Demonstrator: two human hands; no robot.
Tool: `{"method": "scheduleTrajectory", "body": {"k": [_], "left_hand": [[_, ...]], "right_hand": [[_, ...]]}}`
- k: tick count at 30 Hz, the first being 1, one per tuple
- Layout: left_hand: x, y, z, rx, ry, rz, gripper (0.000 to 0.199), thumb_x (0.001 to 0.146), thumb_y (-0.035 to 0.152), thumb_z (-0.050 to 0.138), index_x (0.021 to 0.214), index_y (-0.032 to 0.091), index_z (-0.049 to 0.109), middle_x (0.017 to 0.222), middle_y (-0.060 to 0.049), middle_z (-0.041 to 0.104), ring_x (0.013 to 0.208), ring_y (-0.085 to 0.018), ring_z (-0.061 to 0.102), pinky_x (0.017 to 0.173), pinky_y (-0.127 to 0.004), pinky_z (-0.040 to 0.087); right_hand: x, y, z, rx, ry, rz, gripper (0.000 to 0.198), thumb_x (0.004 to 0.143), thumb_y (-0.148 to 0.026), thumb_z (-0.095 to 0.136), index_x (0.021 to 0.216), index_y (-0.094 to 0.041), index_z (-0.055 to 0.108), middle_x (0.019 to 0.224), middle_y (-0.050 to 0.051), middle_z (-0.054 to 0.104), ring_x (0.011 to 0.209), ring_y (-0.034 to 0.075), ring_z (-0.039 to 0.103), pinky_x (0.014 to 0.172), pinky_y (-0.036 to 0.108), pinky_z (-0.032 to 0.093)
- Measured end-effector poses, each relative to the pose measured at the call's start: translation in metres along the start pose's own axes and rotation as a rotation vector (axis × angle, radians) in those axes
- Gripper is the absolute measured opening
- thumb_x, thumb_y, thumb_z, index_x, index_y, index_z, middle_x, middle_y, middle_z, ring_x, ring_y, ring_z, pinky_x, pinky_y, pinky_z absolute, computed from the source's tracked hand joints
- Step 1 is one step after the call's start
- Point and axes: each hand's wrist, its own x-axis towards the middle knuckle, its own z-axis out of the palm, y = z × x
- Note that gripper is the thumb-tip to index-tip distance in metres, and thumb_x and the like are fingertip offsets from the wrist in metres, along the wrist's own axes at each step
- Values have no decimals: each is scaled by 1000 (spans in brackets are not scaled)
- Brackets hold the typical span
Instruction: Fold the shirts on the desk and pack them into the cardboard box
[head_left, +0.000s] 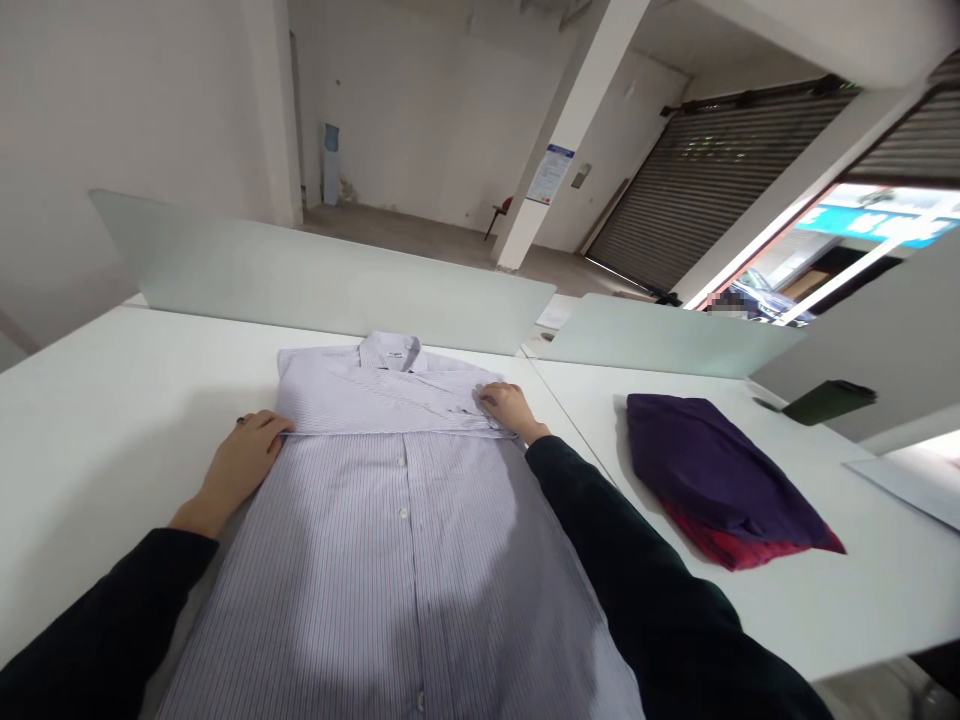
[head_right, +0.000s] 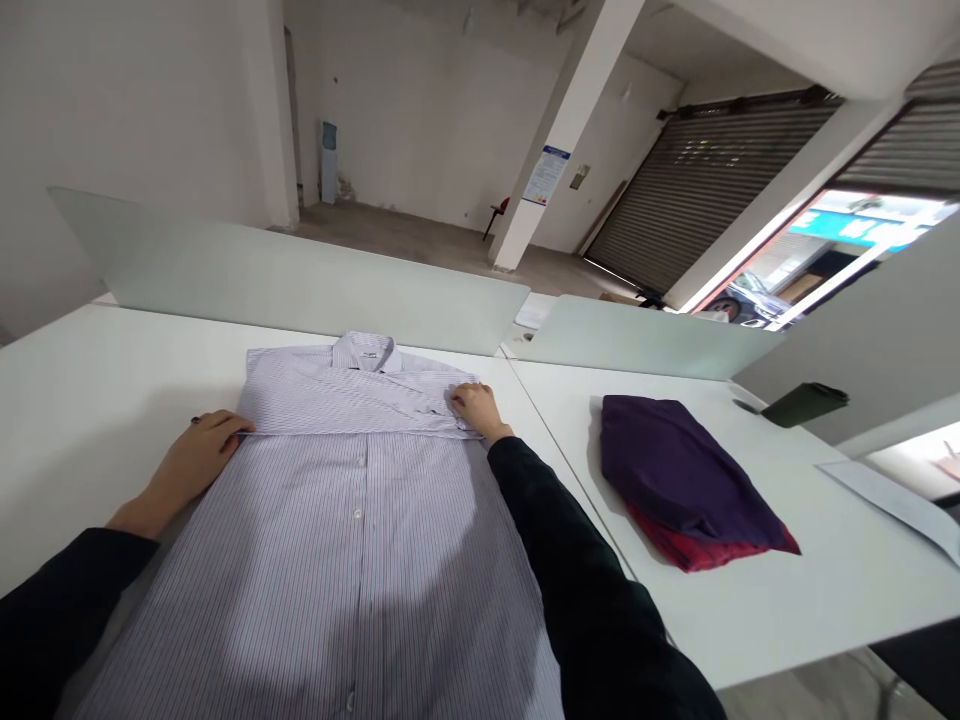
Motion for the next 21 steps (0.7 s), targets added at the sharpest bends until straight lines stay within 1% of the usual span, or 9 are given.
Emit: {"method": "scheduleTrajectory", "body": {"k": [2,5,7,9,12,14,16,18,21], "left_hand": [[0,1,-1,6,-14,-5,34,87,20,34,98,21,66,107,-8,64,102,-24,58,89,-40,49],[0,4,-3,14,-28,-5,35,87,20,33,98,20,66,107,-8,64,103,-25,58,89,-40,49],[-1,6,-5,22,-30,-14,36,87,20,32,100,20,66,109,-8,64,103,-25,57,89,-40,48],[-1,8,-6,30,-29,-25,36,87,19,32,100,20,66,110,-8,64,103,-25,57,88,-39,48],[-2,8,-6,37,-30,-21,37,87,18,32,101,20,66,111,-8,64,103,-25,58,88,-38,48],[-2,8,-5,41,-25,-16,36,87,18,33,101,20,66,111,-8,64,104,-25,58,89,-37,48],[-1,7,-5,29,-21,-20,36,87,19,33,100,20,66,112,-8,64,106,-24,58,91,-37,47],[0,7,-6,-5,-28,-38,36,86,20,33,101,20,66,113,-8,63,105,-25,58,92,-38,46],[1,10,-9,-101,-19,-76,34,84,19,36,100,18,66,112,-10,63,106,-26,57,95,-40,45]], "right_hand": [[3,1,2,-1,9,37,18,86,-14,53,92,-17,70,103,7,71,100,20,62,93,33,41],[3,2,4,-4,26,71,20,86,-13,51,93,-16,69,105,9,70,102,21,61,92,33,44],[-2,1,4,-6,45,78,25,86,-11,49,100,-16,69,114,10,67,108,21,59,95,33,44],[-13,-1,2,-4,94,59,31,86,-12,49,111,-16,66,129,12,59,117,22,55,98,36,44],[-40,-4,-1,33,155,-55,37,87,-21,53,123,-16,60,139,14,51,125,26,50,101,42,44],[-64,-4,-3,73,124,-151,36,88,-25,54,122,-18,62,137,13,53,125,26,51,103,45,44],[-89,-2,-7,107,75,-222,32,87,-25,55,117,-20,65,133,12,56,124,26,53,105,46,44],[-116,1,-13,137,47,-252,31,84,-23,56,112,-20,67,131,13,58,122,27,55,104,46,45],[-156,2,-23,191,21,-232,32,83,-20,55,112,-17,68,128,16,60,117,29,59,100,47,50]]}}
